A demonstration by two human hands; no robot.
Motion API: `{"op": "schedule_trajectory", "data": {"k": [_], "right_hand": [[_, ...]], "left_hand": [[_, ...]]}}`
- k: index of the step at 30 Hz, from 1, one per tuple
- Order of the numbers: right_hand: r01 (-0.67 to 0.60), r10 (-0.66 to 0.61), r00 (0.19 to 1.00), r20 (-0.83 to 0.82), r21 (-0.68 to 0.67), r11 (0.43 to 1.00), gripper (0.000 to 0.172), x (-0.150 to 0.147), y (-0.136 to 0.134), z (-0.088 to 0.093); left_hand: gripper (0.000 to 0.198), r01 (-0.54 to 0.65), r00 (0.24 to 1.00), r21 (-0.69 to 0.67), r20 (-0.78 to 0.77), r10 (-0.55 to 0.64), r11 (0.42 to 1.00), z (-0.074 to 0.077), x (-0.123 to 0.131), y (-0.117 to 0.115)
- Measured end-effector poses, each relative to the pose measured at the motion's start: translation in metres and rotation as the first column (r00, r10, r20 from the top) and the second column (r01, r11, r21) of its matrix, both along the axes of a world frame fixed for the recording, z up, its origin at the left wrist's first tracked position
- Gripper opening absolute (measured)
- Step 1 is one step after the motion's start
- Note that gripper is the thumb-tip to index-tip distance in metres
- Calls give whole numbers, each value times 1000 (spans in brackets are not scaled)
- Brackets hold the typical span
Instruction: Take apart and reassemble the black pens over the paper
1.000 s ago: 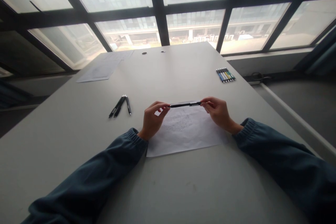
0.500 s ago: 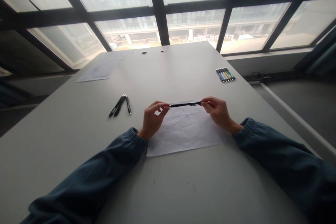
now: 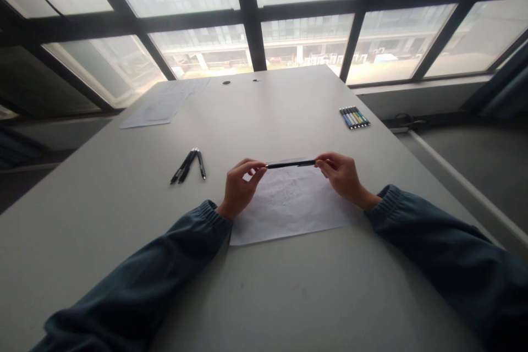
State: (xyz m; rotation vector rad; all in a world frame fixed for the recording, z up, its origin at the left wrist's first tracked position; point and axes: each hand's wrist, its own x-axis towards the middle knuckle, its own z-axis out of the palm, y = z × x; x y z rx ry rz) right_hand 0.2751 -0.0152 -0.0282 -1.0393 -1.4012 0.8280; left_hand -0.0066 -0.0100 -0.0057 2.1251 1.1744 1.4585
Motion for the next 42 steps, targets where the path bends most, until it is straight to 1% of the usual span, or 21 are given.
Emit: {"op": "schedule_trajectory", "data": {"k": [13,19,32,42], "right_hand": [[20,-21,999,30,19,1000,23,-1,-1,2],[34,-35,998,48,25,999,24,-1,-2,3],[21,-22,998,54,18,1000,26,-1,-2,4],[17,-17,997,72,10,1000,31,-1,-3,7]], "left_hand": [[14,1,1000,-16,6,-1,1000,-3,-2,1],[14,5,1000,-18,8,-5,1000,-2,-2,0],[17,4,1000,-41,9,-3,999,-2,-2,-1],[19,9,1000,-52,16,-8,999,-2,-1,-1]]}}
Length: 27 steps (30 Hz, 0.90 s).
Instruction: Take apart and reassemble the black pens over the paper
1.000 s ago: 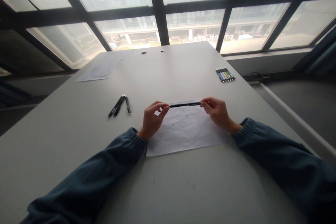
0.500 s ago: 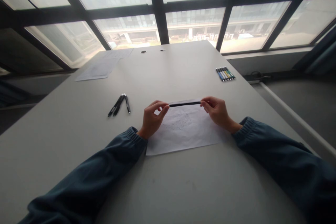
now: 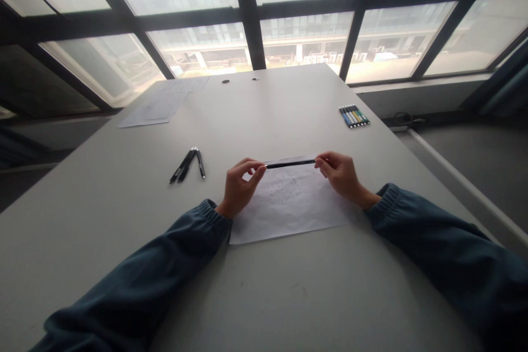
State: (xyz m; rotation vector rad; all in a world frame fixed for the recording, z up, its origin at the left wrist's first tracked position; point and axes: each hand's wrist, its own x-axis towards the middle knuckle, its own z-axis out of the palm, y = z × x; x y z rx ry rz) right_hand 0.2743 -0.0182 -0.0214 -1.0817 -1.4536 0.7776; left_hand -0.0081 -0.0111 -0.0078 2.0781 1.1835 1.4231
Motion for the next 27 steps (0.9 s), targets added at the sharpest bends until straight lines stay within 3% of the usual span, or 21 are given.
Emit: {"op": "schedule_trajectory", "data": {"k": [27], "right_hand": [[-5,5,1000,10,0,1000,35,0,-1,0]], "left_hand": [[22,15,1000,-23,8,-15,1000,0,-1,1]]}}
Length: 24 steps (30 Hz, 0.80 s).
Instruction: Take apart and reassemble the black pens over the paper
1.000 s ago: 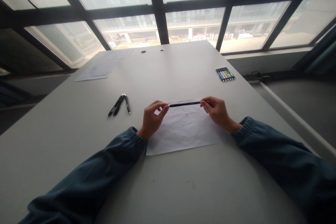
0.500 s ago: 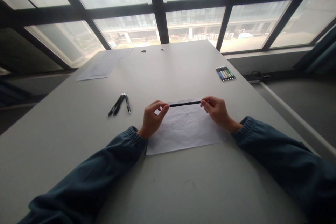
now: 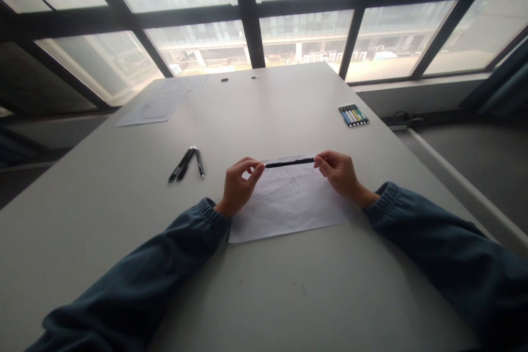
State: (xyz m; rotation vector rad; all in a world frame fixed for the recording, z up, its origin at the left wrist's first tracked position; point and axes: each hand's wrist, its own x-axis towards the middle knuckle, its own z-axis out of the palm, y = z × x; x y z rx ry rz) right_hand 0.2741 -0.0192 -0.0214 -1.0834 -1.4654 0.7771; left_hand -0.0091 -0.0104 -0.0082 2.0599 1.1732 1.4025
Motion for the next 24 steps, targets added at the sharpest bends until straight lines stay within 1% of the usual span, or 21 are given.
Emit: {"op": "schedule_trajectory", "data": {"k": [10,16,24], "right_hand": [[5,-6,1000,30,4,1000,37,0,-1,2],[3,-3,999,38,2,1000,38,0,0,1],[2,-3,999,36,3,1000,39,0,0,1]], "left_hand": [[26,5,1000,-9,-1,-5,1000,1,1,0],[27,8,1000,-14,-1,-8,1000,2,1,-1],[26,9,1000,-18,8,-9,1000,2,1,-1]]}}
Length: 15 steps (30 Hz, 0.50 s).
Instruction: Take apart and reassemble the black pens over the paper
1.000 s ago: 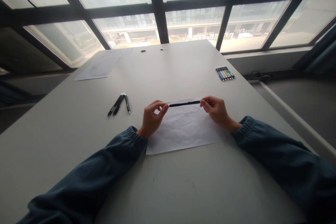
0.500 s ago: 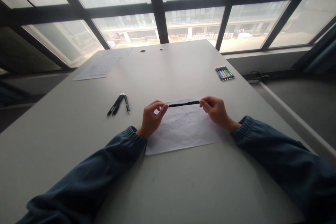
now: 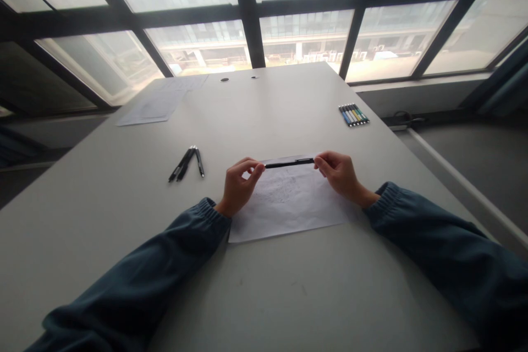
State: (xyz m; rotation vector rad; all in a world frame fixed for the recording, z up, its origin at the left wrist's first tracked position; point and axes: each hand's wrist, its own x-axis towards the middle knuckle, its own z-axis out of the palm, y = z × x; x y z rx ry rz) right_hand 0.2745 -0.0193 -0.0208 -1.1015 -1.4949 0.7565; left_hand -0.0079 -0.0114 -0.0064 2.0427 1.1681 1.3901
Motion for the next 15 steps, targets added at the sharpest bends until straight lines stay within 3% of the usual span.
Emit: {"op": "schedule_trajectory", "data": {"k": [15], "right_hand": [[-17,17,1000,13,13,1000,38,0,-2,2]], "left_hand": [[26,14,1000,-4,10,-14,1000,1,1,0]]}}
